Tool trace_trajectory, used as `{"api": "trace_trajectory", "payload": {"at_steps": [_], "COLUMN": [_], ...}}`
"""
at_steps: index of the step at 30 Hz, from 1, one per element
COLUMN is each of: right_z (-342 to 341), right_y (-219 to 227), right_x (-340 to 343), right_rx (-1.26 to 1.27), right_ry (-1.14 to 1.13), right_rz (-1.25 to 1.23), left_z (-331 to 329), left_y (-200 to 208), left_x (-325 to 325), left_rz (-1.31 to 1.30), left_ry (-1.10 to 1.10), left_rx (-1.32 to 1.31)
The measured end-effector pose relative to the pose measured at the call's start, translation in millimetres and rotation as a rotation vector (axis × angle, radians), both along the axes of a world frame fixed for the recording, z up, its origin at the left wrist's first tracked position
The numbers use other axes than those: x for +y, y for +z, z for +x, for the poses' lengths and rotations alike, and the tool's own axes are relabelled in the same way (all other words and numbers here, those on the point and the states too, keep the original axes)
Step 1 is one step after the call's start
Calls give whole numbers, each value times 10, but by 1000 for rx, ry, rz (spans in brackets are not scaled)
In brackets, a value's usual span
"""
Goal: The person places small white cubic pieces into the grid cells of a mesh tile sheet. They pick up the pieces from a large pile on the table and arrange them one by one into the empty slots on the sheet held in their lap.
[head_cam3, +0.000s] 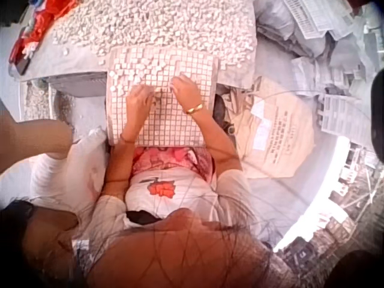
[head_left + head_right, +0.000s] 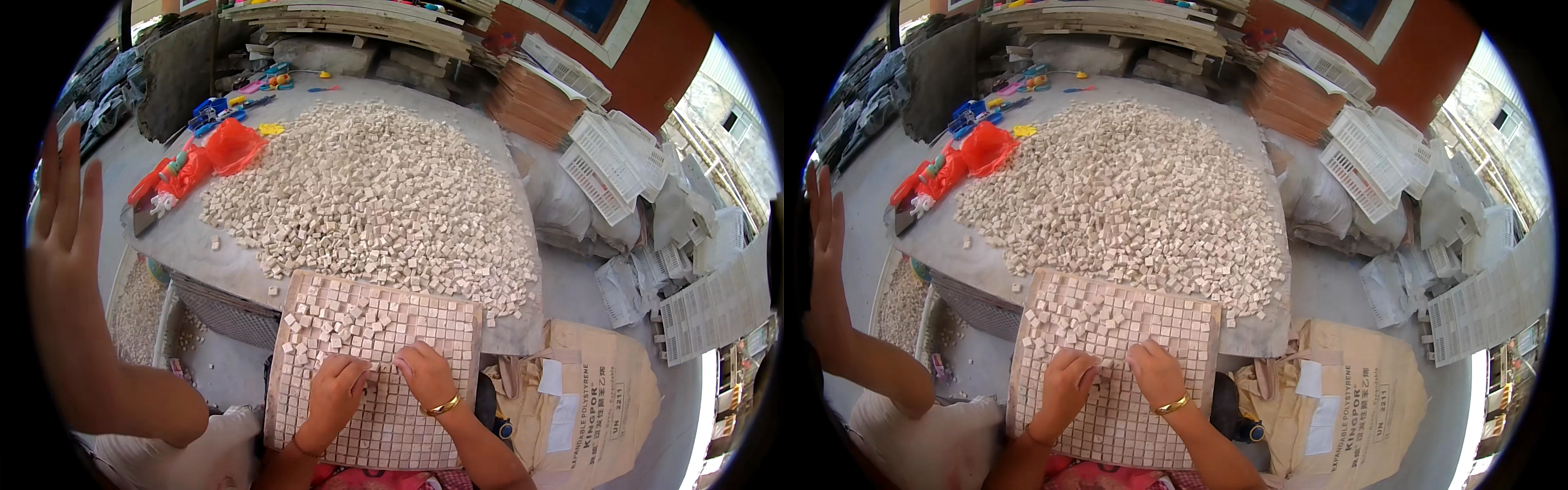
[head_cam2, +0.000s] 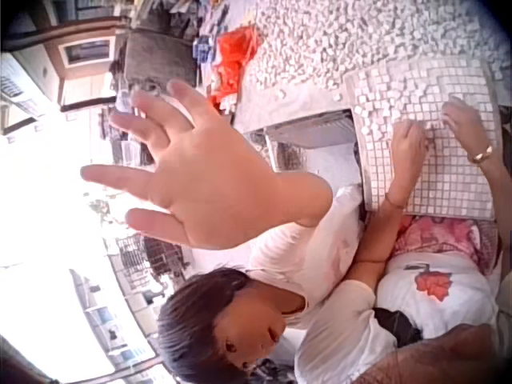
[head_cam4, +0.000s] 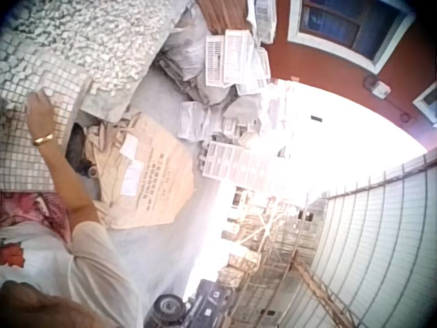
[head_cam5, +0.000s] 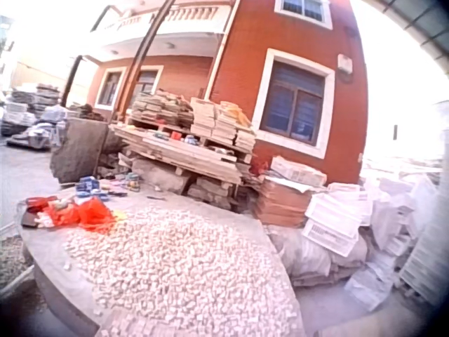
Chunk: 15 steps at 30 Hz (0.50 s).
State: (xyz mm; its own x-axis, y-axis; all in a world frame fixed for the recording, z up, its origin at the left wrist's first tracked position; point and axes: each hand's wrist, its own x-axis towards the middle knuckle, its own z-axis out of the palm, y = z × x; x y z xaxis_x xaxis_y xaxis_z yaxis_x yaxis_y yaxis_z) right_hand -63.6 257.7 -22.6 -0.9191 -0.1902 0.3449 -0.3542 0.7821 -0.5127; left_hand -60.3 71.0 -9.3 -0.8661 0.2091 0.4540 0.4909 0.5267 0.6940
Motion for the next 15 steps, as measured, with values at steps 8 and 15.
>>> {"api": "trace_trajectory", "payload": {"at_steps": [8,15], "right_z": [117,144], "right_y": [104,133], "right_x": [-11,-215], "right_rx": [-124,-184], "right_ry": [60,-70], "right_rz": [-32,46], "left_z": [71,12], "left_y": [-76,-24], "left_x": [-197,6], "left_rz": [32,-68], "left_ry": [77,-39], "left_rx": [26,40]}}
